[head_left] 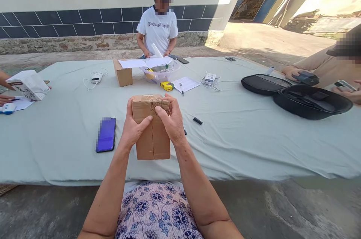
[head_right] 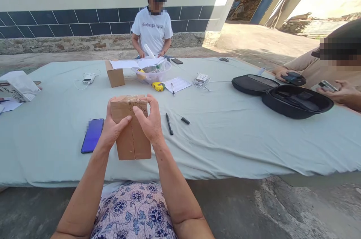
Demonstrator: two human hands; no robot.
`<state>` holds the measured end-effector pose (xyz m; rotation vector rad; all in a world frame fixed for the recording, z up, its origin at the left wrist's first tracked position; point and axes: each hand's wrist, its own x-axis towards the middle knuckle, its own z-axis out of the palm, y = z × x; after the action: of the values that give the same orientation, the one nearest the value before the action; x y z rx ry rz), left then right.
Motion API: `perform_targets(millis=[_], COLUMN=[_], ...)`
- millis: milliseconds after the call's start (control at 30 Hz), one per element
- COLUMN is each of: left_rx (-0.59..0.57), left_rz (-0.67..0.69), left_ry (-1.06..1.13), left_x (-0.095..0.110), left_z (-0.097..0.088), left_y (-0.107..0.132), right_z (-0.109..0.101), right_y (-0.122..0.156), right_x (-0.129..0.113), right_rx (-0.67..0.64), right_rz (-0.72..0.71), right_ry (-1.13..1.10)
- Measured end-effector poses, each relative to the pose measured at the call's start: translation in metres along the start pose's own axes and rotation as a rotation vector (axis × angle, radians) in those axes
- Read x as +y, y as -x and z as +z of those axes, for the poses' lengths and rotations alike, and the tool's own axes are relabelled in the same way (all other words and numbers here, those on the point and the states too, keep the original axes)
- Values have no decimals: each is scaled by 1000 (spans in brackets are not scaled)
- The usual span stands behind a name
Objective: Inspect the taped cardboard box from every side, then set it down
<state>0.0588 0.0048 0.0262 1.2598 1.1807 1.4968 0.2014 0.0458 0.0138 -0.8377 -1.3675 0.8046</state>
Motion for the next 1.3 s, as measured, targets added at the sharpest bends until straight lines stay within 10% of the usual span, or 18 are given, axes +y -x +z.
perform_targets(millis=[567, 967, 1300], left_rx=[2, -1, -3], left_rz=[38, 43, 7], left_ry=[-43, -72, -59], left_x=[-2, 4, 1], left_z=[0, 1, -1], left_y=[3, 7, 8], right_z=[0, -84, -93], right_y=[5, 18, 31], right_x=[-2, 73, 85], right_rx=[-11, 234, 233], right_rz=[54, 484, 500], right_ry=[-62, 691, 505])
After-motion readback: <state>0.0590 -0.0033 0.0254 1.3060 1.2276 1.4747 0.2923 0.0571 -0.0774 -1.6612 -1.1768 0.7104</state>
